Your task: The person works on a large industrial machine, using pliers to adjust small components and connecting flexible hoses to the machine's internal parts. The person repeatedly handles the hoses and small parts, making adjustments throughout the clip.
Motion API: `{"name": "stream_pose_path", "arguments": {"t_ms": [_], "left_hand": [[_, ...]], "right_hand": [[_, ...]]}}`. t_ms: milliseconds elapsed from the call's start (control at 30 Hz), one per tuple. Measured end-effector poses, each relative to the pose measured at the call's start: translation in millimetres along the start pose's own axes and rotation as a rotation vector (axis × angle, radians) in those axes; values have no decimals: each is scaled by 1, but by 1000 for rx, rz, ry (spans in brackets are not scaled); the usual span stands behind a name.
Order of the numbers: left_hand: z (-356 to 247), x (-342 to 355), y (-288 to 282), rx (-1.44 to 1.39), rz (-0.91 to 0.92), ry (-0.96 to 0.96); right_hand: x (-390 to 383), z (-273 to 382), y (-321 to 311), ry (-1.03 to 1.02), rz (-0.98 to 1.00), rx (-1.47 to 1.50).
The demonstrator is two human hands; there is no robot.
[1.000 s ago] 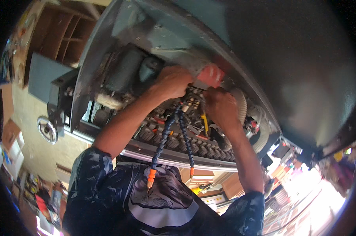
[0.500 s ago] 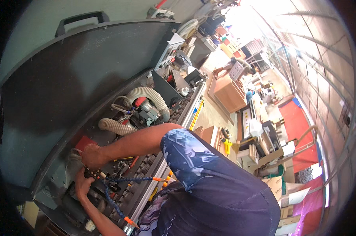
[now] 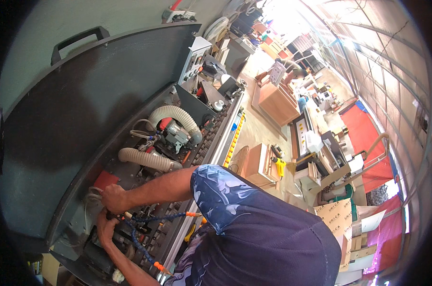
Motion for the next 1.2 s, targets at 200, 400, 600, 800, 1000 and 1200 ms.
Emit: {"name": "stream_pose_path", "arguments": {"t_ms": [200, 400, 600, 800, 1000, 1200], "left_hand": [[5, 4, 1, -12, -9, 39], [15, 9, 5, -1, 38, 13], [3, -2, 3, 8, 10, 10], [11, 7, 11, 100, -18, -8], [11, -5, -10, 233, -140, -110], [19, 19, -18, 95, -47, -270]], "right_hand": [[-3, 3, -3, 10, -45, -2], [-3, 0, 2, 102, -32, 40], [4, -8, 18, 158, 23, 99], [-4, -3, 4, 46, 168, 8], [-52, -30, -68, 51, -173, 125], [-115, -117, -34, 228, -388, 247]]}}
Point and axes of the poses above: each hand's wrist, its own x-axis towards the middle knuckle, its own y-axis out of the palm, z = x × y, the point moved 10 cm from there along x, towards the middle knuckle, and after that the axes turned 11 degrees about -y, right-handed, at the moved point
